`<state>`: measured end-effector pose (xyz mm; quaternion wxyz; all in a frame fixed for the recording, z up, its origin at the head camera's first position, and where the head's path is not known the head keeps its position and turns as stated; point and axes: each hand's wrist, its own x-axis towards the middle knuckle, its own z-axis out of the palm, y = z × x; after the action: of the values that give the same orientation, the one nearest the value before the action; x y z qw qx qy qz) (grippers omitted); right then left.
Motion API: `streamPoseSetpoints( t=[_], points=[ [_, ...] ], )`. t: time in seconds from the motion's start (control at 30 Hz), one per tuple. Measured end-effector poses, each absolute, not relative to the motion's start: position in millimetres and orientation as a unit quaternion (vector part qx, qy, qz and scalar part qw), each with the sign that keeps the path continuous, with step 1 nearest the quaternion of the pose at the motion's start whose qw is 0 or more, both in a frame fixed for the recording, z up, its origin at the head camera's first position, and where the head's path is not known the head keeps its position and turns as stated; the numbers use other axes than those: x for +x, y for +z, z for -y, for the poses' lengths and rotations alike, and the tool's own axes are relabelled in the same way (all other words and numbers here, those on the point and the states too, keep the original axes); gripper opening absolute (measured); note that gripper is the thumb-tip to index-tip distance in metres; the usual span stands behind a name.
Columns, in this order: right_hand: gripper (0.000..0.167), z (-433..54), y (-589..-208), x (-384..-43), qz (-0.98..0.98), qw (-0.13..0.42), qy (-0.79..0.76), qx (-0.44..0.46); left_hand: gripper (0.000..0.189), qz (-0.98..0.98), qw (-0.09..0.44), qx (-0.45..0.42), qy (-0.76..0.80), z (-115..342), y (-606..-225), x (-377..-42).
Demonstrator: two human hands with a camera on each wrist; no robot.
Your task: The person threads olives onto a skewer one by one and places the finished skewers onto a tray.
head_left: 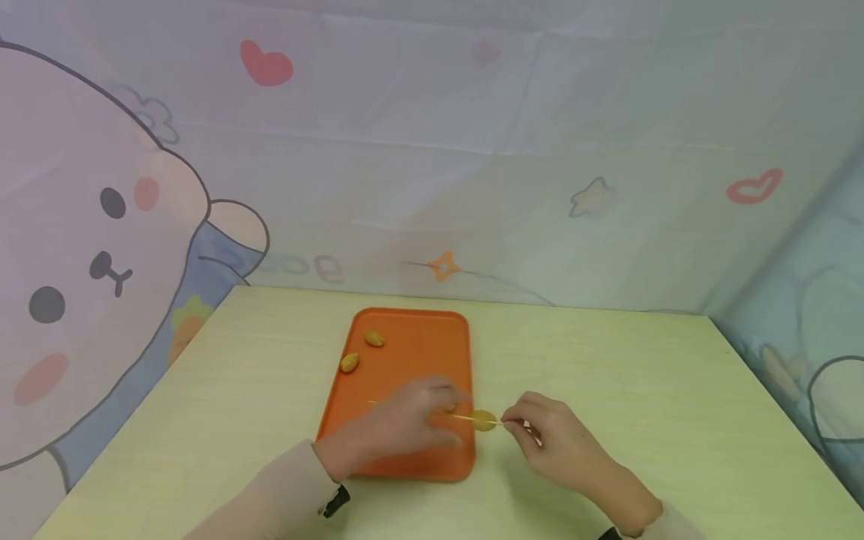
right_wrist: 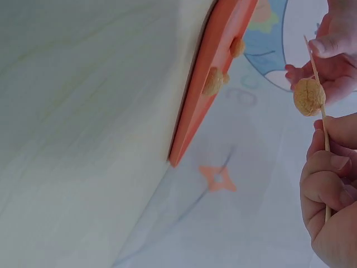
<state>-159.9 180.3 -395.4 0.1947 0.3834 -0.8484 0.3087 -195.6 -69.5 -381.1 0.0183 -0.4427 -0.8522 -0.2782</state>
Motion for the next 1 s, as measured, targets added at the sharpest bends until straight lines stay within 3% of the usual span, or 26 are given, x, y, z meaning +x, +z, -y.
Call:
streamPoseSetpoints(
  t=[0.3,0.57,0.77,1.0],
  points=[
    [0.024,-223.1,-389.4,-156.4,0.860,0.231,0.276,0.361,0.057,0.867,0.051,-0.390,-0.306,86.7,-377.5,-202.3],
    [0.024,-263.2,-388.0,-153.3,0.853,0.278,0.265,0.354,0.056,0.880,0.039,-0.361,-0.307,93.8,-382.5,-208.4],
    [0.033,-280.7,-390.0,-148.1,0.859,0.283,0.264,0.336,0.054,0.883,0.004,-0.357,-0.306,95.4,-392.3,-218.9],
    [0.031,-288.9,-390.5,-145.2,0.854,0.292,0.274,0.331,0.043,0.887,-0.063,-0.370,-0.271,92.1,-402.3,-236.1]
  ],
)
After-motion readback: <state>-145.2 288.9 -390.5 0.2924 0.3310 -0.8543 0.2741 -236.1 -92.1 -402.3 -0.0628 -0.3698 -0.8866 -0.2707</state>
